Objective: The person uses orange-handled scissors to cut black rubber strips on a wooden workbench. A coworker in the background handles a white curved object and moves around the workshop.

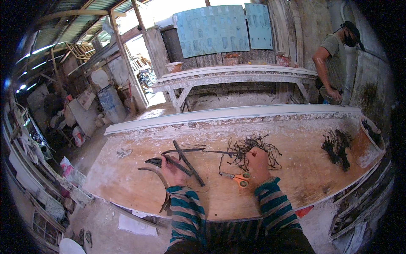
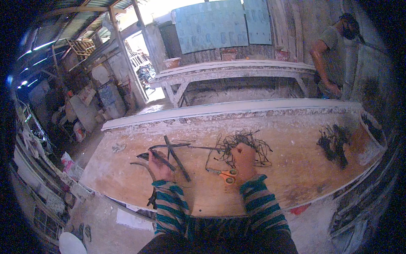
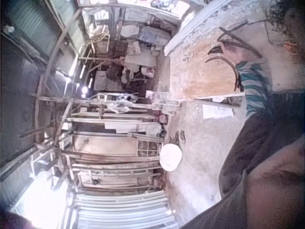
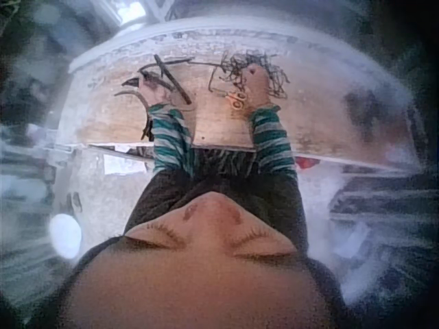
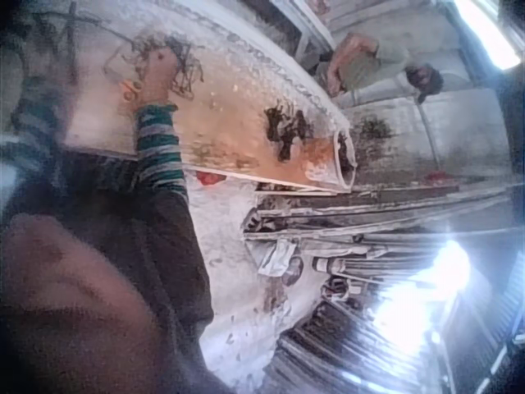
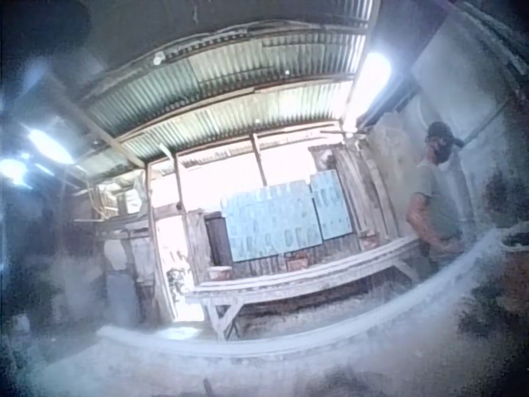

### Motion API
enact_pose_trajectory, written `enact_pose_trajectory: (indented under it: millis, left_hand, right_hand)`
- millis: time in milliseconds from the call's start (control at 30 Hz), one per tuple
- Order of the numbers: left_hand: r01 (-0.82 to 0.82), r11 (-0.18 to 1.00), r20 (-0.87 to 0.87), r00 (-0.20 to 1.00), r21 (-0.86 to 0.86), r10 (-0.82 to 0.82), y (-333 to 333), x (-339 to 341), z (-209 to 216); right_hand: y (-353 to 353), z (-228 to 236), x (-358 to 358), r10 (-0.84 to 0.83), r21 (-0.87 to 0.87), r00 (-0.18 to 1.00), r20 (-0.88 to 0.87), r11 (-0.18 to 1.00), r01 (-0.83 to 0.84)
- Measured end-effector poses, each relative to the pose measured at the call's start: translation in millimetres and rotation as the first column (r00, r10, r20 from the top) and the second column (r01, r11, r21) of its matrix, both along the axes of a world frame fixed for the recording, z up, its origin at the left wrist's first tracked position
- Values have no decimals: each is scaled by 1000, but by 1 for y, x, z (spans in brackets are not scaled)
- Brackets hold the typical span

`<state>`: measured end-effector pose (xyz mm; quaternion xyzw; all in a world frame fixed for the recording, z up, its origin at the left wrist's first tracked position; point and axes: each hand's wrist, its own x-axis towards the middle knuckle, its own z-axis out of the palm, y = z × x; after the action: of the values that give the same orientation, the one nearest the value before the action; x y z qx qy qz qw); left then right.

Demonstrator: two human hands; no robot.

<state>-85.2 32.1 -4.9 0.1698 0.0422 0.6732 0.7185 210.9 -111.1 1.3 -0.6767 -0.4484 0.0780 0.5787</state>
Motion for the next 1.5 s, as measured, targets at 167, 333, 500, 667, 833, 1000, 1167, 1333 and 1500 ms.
enact_pose_trajectory:
  millis: [167,333,500,667,833,1000,1167,1333,1500]
  left_hand:
    - [47,999,179,983,-25,-42,7,-1,-3]
    - [-64,973,157,982,-223,101,0,-1,11]
    - [209,976,-66,976,52,-206,-11,21,10]
    - [267,963,-446,859,-28,-251,-36,68,16]
    - [423,906,-676,671,11,-305,-52,84,18]
    - [405,913,-824,530,40,-199,-61,89,22]
    - [475,871,-860,489,123,-146,-56,100,-6]
    - [537,838,-838,498,97,-222,-61,106,-9]
    - [545,834,-851,477,88,-221,-63,105,-7]
  right_hand:
    - [6,-19,36,-45,127,963,-265,989,81]
    - [-9,17,15,111,246,848,-518,969,23]
    - [-1,-8,11,240,135,934,-263,968,-211]
    - [-10,5,-29,487,-173,844,-223,833,-526]
    - [-13,10,-39,472,-280,837,-277,793,-540]
    - [-15,20,-42,455,-154,855,-249,853,-499]
    - [-15,23,-46,484,-115,766,-423,810,-575]
    - [-17,20,-45,496,-55,725,-478,807,-588]
    - [-18,22,-45,493,2,715,-495,824,-567]
